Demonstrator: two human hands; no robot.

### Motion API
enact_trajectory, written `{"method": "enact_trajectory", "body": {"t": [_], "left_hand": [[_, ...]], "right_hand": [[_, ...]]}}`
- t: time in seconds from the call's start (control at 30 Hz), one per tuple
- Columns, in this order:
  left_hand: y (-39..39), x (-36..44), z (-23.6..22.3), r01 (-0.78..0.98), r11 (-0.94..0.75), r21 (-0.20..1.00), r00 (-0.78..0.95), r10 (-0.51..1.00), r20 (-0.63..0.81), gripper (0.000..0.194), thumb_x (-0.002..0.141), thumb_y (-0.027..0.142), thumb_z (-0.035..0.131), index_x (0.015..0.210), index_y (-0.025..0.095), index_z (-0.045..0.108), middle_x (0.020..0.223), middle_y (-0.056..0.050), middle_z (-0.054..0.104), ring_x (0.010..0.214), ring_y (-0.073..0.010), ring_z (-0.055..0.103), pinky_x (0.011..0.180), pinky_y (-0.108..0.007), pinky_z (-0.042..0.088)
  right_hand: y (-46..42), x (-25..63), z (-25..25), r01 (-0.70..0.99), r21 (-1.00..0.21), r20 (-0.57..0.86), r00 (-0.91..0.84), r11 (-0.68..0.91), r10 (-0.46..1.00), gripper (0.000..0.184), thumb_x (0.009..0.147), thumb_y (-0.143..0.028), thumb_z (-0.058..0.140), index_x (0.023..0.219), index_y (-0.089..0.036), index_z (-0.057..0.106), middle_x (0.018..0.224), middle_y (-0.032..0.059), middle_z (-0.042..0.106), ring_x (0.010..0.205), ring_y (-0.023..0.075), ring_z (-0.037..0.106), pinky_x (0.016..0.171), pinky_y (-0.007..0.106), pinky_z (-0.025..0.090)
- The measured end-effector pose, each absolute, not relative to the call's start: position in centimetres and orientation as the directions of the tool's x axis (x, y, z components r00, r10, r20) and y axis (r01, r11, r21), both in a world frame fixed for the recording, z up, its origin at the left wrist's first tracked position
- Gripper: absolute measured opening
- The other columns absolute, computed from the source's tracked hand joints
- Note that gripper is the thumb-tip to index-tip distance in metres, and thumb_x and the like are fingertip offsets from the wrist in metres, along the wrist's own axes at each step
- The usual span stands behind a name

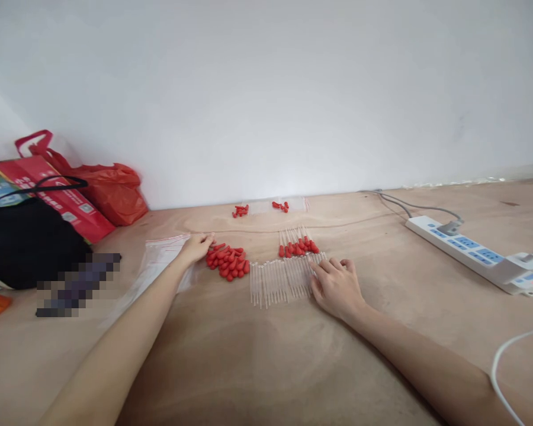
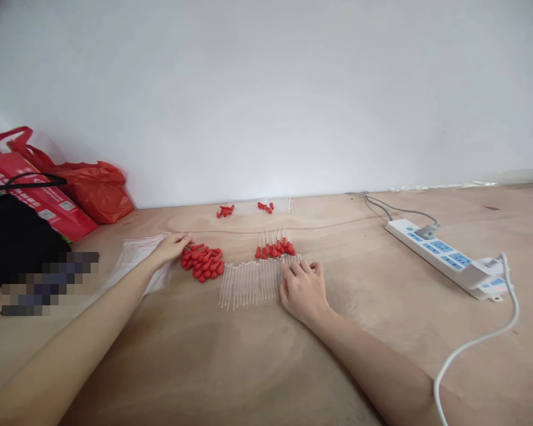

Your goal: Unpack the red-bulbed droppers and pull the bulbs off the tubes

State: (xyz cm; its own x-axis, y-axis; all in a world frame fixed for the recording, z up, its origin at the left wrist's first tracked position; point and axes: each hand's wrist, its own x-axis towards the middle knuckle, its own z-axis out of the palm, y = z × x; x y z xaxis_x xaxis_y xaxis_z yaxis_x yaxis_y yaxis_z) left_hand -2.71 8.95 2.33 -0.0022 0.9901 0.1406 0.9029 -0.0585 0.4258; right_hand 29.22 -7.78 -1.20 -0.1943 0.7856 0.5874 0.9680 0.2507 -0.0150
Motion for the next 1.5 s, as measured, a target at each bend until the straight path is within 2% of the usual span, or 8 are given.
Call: {"method": "enact_trajectory", "body": {"t": [0.2,0.4,0.53,0.7,0.87,1.17,1.3,1.5], "left_hand": [[6.5,0.9,3.8,0.917,-0.166,0.363,0.051,0.951,0.305,0.031,0.077,0.038,0.041,0.083,0.017,0.063,0.089,-0.008,0.065,0.087,-0.0232,0.057,0.076,-0.031,0.041],[3.1,8.6,3.7,0.772,-0.587,0.243,0.497,0.796,0.346,0.020,0.071,0.039,0.055,0.073,0.020,0.060,0.082,-0.003,0.060,0.082,-0.0190,0.054,0.076,-0.030,0.041],[3.2,12.2,3.3,0.716,-0.673,0.184,0.615,0.733,0.290,0.024,0.069,0.044,0.058,0.074,0.020,0.058,0.083,-0.003,0.059,0.084,-0.0202,0.053,0.076,-0.032,0.039],[4.2,13.6,2.6,0.724,-0.660,0.200,0.619,0.750,0.234,0.028,0.070,0.046,0.056,0.070,0.019,0.056,0.077,-0.003,0.057,0.077,-0.0198,0.053,0.071,-0.032,0.040],[4.4,14.0,1.9,0.744,-0.629,0.225,0.581,0.775,0.247,0.020,0.072,0.037,0.055,0.064,0.019,0.056,0.075,-0.002,0.058,0.073,-0.0180,0.054,0.068,-0.030,0.041],[2.3,13.5,2.4,0.824,-0.485,0.293,0.349,0.841,0.413,0.015,0.076,0.026,0.049,0.066,0.016,0.055,0.078,-0.006,0.057,0.081,-0.0198,0.053,0.074,-0.033,0.041],[-0.2,10.9,2.3,0.734,-0.613,0.292,0.375,0.725,0.578,0.012,0.076,0.025,0.050,0.070,0.016,0.055,0.075,-0.004,0.055,0.078,-0.0180,0.052,0.072,-0.032,0.041],[-3.4,7.4,0.8,0.623,-0.771,0.129,0.483,0.510,0.712,0.006,0.077,0.022,0.051,0.076,0.017,0.055,0.076,-0.003,0.055,0.078,-0.0168,0.051,0.074,-0.033,0.040]], "right_hand": [[-7.4,29.7,-1.0,0.975,-0.094,0.575,-0.111,0.201,0.810,0.025,0.081,-0.023,0.039,0.091,-0.019,0.061,0.073,0.0044,0.063,0.073,0.0172,0.052,0.069,0.033,0.022],[-6.5,31.4,-0.8,0.944,-0.323,0.502,0.109,0.069,0.858,0.026,0.081,-0.024,0.038,0.087,-0.022,0.063,0.075,0.0021,0.064,0.078,0.0164,0.055,0.070,0.031,0.026],[-6.3,32.0,-0.4,0.888,-0.460,0.394,0.199,0.005,0.897,0.027,0.081,-0.026,0.037,0.086,-0.024,0.064,0.076,0.0008,0.064,0.080,0.0162,0.056,0.073,0.030,0.028],[-5.7,32.7,-0.7,0.850,-0.520,0.327,0.294,-0.089,0.898,0.027,0.081,-0.031,0.038,0.089,-0.023,0.063,0.084,0.0032,0.064,0.087,0.0189,0.054,0.074,0.031,0.032],[-4.8,33.3,-1.9,0.812,-0.572,0.228,0.294,-0.117,0.928,0.026,0.080,-0.028,0.039,0.091,-0.020,0.062,0.090,0.0056,0.063,0.085,0.0180,0.056,0.070,0.028,0.037],[-4.9,33.1,-2.1,0.844,-0.526,0.233,0.260,-0.104,0.937,0.024,0.076,-0.028,0.047,0.096,-0.019,0.059,0.091,0.0045,0.064,0.088,0.0217,0.056,0.072,0.033,0.037],[-4.8,33.2,-2.1,0.856,-0.509,0.237,0.240,-0.090,0.941,0.024,0.077,-0.026,0.047,0.096,-0.019,0.059,0.091,0.0046,0.064,0.089,0.0218,0.055,0.073,0.033,0.037],[-4.7,33.2,-2.1,0.865,-0.495,0.249,0.236,-0.087,0.939,0.022,0.077,-0.026,0.047,0.093,-0.020,0.060,0.090,0.0041,0.064,0.087,0.0206,0.056,0.072,0.032,0.037]]}}
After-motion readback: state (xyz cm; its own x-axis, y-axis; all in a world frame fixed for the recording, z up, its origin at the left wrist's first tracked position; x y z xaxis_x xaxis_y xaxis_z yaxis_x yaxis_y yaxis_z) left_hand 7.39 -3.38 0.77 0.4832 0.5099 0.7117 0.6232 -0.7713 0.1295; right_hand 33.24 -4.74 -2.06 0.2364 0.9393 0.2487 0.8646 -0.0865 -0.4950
